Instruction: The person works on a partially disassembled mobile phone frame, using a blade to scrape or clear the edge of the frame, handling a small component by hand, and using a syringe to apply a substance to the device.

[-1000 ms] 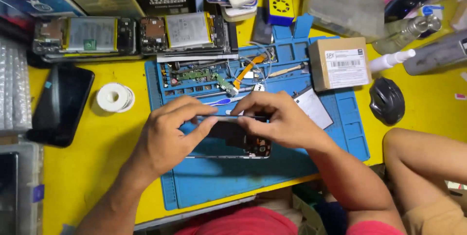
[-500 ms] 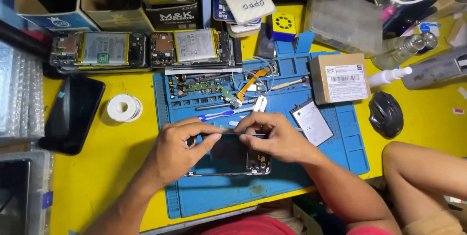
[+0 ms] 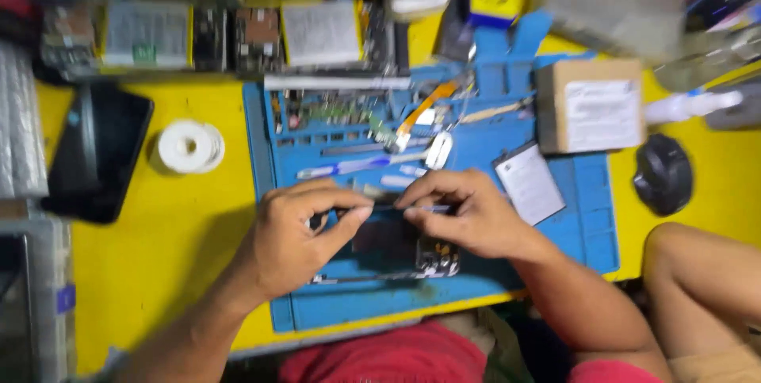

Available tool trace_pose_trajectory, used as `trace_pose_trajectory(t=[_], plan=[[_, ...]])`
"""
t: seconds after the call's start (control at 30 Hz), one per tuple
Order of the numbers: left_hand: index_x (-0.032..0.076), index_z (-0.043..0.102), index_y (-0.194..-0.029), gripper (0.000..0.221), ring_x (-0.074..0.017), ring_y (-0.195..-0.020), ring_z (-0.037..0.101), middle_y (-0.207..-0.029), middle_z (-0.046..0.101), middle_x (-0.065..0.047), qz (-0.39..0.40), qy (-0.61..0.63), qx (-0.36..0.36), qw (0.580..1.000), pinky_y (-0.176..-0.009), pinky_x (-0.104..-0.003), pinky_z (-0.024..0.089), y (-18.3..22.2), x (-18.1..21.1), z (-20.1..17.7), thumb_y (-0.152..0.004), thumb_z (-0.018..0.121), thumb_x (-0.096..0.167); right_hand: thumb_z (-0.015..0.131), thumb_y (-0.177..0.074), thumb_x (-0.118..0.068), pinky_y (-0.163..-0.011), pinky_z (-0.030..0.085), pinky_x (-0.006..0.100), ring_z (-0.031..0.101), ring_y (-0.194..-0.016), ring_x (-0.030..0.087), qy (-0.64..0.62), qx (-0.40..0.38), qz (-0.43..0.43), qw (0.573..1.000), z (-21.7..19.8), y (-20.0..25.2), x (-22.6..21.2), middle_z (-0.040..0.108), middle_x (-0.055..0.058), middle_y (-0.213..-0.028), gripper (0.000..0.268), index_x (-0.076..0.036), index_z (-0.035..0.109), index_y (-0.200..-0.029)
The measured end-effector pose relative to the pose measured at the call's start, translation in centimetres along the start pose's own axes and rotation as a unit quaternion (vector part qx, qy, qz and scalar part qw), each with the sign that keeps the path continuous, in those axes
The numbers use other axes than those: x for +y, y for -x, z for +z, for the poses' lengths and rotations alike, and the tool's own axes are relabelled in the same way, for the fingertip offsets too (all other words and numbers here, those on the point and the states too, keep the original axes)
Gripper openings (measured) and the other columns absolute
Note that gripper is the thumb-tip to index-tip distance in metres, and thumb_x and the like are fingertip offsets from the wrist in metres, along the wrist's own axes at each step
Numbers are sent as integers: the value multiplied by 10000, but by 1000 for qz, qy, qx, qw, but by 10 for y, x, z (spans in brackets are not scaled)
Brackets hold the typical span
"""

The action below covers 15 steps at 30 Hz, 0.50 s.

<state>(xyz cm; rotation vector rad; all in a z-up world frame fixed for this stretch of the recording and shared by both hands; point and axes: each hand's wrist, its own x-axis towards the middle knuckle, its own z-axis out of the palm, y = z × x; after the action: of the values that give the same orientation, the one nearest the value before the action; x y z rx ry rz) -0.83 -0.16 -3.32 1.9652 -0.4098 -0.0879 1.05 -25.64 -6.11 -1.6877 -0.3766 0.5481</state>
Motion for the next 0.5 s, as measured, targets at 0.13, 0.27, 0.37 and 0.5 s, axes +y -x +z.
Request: trace_pose_trajectory(t=[0.13, 0.27, 0.37, 0.5], plan=[[44, 768, -978, 80, -171, -793, 719, -901, 758, -57, -8, 11, -4, 1000, -711, -287, 536, 3, 4, -3, -924, 737, 95, 713, -937, -94, -554, 450, 209, 534, -582, 45, -35, -17, 27, 999, 1, 2, -3, 651, 23, -648, 146, -26, 711, -1066], [40, 741, -998, 48, -171, -611, 588, -844, 702, -50, 27, -25, -61, 997, -579, -322, 465, 4, 1, -14, -960, 724, 64, 748, -883, -119, -670, 590, 201, 718, -690, 94, 28, -54, 22, 998, -11, 2, -11, 767, 69, -807, 256, -9, 697, -1109], [103, 726, -981, 41, -193, -617, 596, -809, 660, -11, 25, -73, -136, 988, -552, -364, 460, 8, -5, -22, -980, 685, 110, 736, -888, -77, -765, 603, 236, 728, -769, 146, 88, -21, 14, 996, -26, 8, -12, 749, 119, -871, 325, 64, 664, -1172], [143, 717, -968, 91, -264, -532, 533, -713, 557, -3, 16, -139, -185, 973, -420, -456, 376, 10, -13, -18, -1014, 646, 176, 623, -1203, 21, -614, 442, 243, 574, -671, 202, 159, 157, 53, 973, -46, 25, 1, 646, 254, -940, 164, 174, 580, -1240]])
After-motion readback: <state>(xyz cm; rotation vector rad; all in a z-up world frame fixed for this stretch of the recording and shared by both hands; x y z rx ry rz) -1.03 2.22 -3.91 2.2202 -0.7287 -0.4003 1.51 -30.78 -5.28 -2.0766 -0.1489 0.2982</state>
